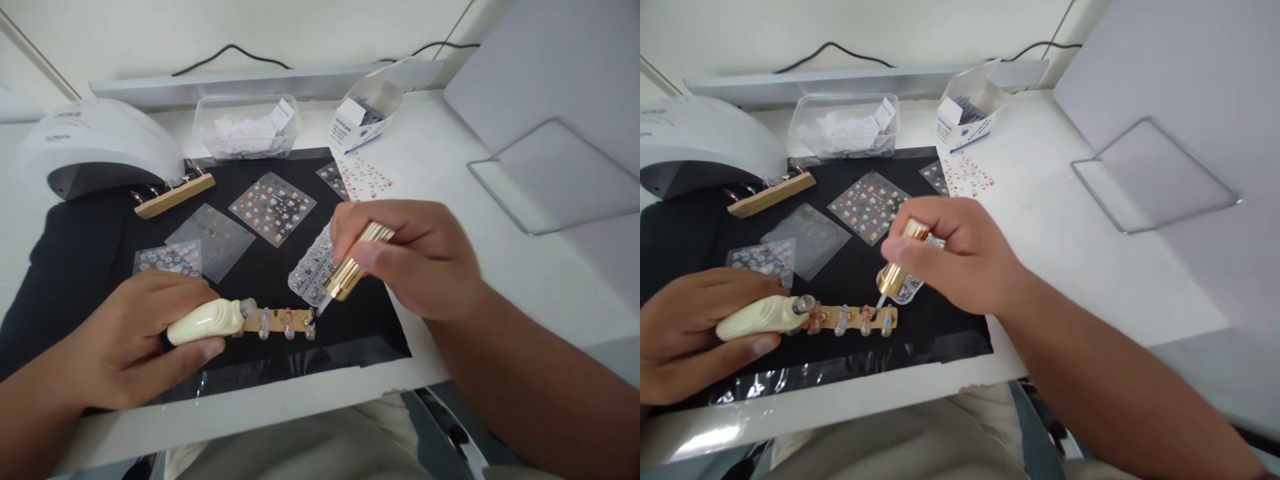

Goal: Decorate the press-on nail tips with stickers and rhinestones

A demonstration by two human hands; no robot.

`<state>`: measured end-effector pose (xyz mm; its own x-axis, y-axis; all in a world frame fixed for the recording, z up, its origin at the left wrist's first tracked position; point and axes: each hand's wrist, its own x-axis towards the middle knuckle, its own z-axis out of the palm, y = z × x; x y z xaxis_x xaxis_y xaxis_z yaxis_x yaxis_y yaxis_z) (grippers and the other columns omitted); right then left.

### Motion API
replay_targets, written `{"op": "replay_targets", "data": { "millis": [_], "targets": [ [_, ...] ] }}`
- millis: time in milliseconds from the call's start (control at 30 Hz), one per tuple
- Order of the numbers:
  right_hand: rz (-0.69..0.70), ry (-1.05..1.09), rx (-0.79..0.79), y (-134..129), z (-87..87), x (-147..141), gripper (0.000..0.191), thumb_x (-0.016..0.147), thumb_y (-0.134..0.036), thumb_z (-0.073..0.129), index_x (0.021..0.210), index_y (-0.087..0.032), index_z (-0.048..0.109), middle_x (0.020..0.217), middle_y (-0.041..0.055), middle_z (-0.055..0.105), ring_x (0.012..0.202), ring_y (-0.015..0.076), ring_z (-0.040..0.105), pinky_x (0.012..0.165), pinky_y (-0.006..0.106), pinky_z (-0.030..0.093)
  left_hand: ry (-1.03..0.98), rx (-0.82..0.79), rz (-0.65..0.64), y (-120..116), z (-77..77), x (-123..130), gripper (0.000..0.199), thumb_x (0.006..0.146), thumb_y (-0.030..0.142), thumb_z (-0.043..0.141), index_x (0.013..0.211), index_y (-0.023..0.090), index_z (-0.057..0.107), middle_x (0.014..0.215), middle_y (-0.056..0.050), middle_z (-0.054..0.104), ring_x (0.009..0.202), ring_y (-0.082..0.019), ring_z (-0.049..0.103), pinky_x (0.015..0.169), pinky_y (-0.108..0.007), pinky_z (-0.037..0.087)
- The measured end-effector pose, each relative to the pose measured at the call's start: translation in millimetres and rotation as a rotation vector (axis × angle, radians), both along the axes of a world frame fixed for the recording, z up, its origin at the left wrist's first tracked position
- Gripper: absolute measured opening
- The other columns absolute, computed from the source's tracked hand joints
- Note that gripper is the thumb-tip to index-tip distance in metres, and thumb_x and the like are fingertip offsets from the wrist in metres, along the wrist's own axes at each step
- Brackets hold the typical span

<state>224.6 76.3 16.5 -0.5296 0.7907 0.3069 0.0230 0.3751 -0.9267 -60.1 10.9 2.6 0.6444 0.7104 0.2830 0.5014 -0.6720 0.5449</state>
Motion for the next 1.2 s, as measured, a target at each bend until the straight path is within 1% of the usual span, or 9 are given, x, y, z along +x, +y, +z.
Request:
{"op": "replay_targets", "data": {
  "millis": [133, 333, 533, 667, 767, 933, 1033, 1133, 1200],
  "targets": [
    [0.114, -0.224, 0.082, -1.5, 2.3, -2.5, 0.024, 0.089, -0.022, 0.059, 0.065, -0.019, 0.058, 0.059, -0.0039, 0.053, 0.053, 0.0078, 0.046, 0.050, 0.023, 0.036, 0.067, 0.004, -0.051, 2.7, 1.4, -4.3, 0.010, 0.094, 0.024, 0.053, 0.102, 0.025, 0.059, 0.082, -0.003, 0.073, 0.065, -0.017, 0.069, 0.048, -0.026, 0.046],
    [0.129, -0.358, 0.266, 1.3, -0.7, -5.4, 0.023, 0.086, -0.022, 0.057, 0.064, -0.018, 0.058, 0.057, -0.0028, 0.056, 0.057, 0.0099, 0.051, 0.058, 0.025, 0.040, 0.025, -0.007, -0.035, 1.7, -3.8, -7.1, 0.008, 0.094, 0.026, 0.054, 0.096, 0.025, 0.062, 0.079, -0.003, 0.071, 0.057, -0.016, 0.062, 0.046, -0.027, 0.045],
    [0.005, -0.340, 0.150, -0.2, -0.4, -5.4, 0.022, 0.085, -0.022, 0.056, 0.063, -0.019, 0.056, 0.058, -0.0035, 0.054, 0.051, 0.0082, 0.047, 0.049, 0.023, 0.036, 0.011, -0.037, -0.022, 0.8, -1.3, -7.3, 0.011, 0.093, 0.025, 0.053, 0.099, 0.028, 0.063, 0.072, -0.001, 0.067, 0.055, -0.017, 0.060, 0.044, -0.027, 0.045],
    [0.080, -0.292, 0.177, -2.3, -2.4, -8.7, 0.024, 0.084, -0.023, 0.056, 0.060, -0.019, 0.055, 0.054, -0.0037, 0.053, 0.051, 0.0084, 0.047, 0.050, 0.023, 0.036, 0.049, -0.034, 0.016, -2.0, 1.0, -6.9, 0.020, 0.094, 0.028, 0.053, 0.109, 0.029, 0.065, 0.075, 0.000, 0.068, 0.059, -0.017, 0.062, 0.048, -0.028, 0.048],
    [0.086, -0.396, 0.230, -1.1, -2.7, -9.0, 0.023, 0.084, -0.022, 0.056, 0.061, -0.018, 0.056, 0.055, -0.0029, 0.054, 0.053, 0.0093, 0.048, 0.053, 0.024, 0.037, 0.036, -0.039, 0.030, -2.2, 0.8, -7.0, 0.014, 0.093, 0.028, 0.054, 0.101, 0.029, 0.065, 0.066, 0.002, 0.062, 0.054, -0.016, 0.058, 0.047, -0.027, 0.044],
    [-0.023, -0.363, 0.148, 0.1, 0.4, -4.6, 0.023, 0.085, -0.021, 0.056, 0.063, -0.019, 0.053, 0.057, -0.0041, 0.050, 0.052, 0.0085, 0.045, 0.050, 0.025, 0.035, -0.007, -0.029, -0.032, 0.7, -1.1, -9.3, 0.007, 0.093, 0.026, 0.054, 0.089, 0.026, 0.060, 0.058, 0.003, 0.056, 0.047, -0.014, 0.052, 0.041, -0.026, 0.040],
    [0.039, -0.275, 0.084, -2.2, 2.6, -4.7, 0.024, 0.086, -0.019, 0.055, 0.062, -0.020, 0.052, 0.058, -0.0040, 0.050, 0.052, 0.0084, 0.045, 0.051, 0.024, 0.036, 0.018, -0.020, -0.037, 1.8, -1.4, -9.4, 0.007, 0.094, 0.026, 0.054, 0.092, 0.026, 0.060, 0.061, 0.002, 0.058, 0.049, -0.015, 0.054, 0.043, -0.026, 0.042],
    [0.148, -0.302, 0.147, -2.3, 1.1, -6.6, 0.025, 0.085, -0.020, 0.056, 0.061, -0.019, 0.053, 0.055, -0.0040, 0.050, 0.053, 0.0085, 0.045, 0.052, 0.024, 0.037, 0.019, -0.006, -0.037, 2.4, -1.5, -8.1, 0.007, 0.094, 0.026, 0.053, 0.092, 0.026, 0.060, 0.061, 0.002, 0.058, 0.050, -0.015, 0.054, 0.043, -0.027, 0.042],
    [0.133, -0.357, 0.184, 0.0, -2.4, -7.0, 0.023, 0.085, -0.020, 0.056, 0.062, -0.018, 0.055, 0.055, -0.0038, 0.051, 0.053, 0.0084, 0.045, 0.052, 0.024, 0.037, 0.015, -0.005, -0.031, 2.4, -1.6, -7.6, 0.008, 0.094, 0.027, 0.053, 0.090, 0.026, 0.059, 0.060, 0.003, 0.056, 0.048, -0.015, 0.053, 0.042, -0.027, 0.041]
  ]
}}
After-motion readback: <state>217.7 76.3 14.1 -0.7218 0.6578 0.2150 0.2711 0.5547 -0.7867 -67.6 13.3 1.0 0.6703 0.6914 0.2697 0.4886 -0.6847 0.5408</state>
